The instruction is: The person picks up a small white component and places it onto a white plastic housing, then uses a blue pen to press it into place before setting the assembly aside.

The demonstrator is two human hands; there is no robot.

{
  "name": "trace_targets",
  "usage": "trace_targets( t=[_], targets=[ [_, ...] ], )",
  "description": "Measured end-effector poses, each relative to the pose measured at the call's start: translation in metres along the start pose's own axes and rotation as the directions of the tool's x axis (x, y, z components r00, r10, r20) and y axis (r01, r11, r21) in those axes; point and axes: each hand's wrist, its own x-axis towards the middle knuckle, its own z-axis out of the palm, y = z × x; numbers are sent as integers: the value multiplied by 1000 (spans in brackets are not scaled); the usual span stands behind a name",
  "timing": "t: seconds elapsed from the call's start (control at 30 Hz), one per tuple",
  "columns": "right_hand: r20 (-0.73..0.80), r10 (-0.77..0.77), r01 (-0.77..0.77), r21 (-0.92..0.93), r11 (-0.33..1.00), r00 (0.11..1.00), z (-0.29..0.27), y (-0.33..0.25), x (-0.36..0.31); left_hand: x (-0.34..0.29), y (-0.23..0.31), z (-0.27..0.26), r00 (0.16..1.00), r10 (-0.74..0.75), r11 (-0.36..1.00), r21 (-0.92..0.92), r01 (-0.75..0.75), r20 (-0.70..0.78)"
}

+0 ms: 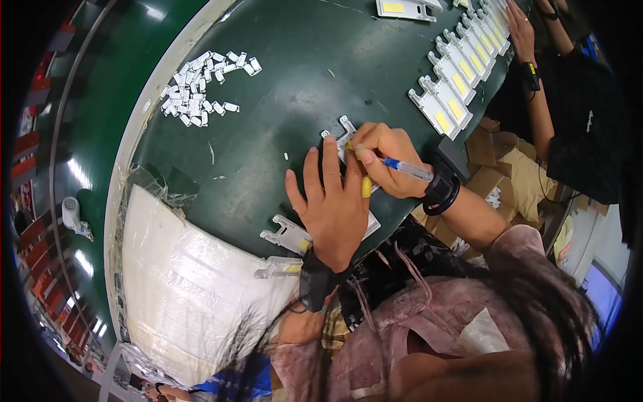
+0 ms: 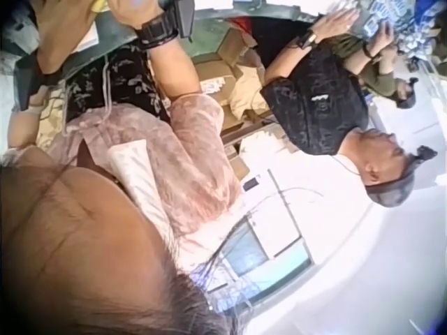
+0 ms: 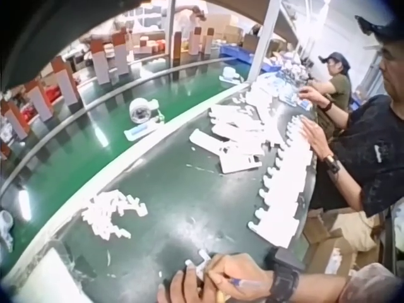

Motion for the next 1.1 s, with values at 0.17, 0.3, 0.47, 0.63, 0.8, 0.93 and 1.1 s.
trace_targets(
  t=[0.17,0.3,0.47,0.63,0.8,0.93,1.1],
  targets=[
    [-38,28,-25,87,996,999,4,5,-7,1,-1,-1,1000,-4,1000,-24,4,-25],
    [-91,230,-175,406,897,969,2,-5,-2,-4,1,-17,999,-42,989,-140,40,-11],
    [-105,271,-197,452,870,957,-3,3,-7,3,-30,-69,991,-132,984,-123,131,-2],
    [-87,227,-174,401,899,970,1,0,-5,39,-121,-72,929,-236,962,-201,183,-284],
    [-100,234,-175,408,896,967,2,3,-4,68,-135,-55,935,-178,983,-103,154,-306],
    [-99,227,-174,383,907,969,0,0,-2,83,-134,-39,931,-189,978,-141,151,-313],
    [-101,226,-172,382,908,969,0,1,-2,92,-135,-37,948,-7,1000,-28,-2,-317]
  ],
)
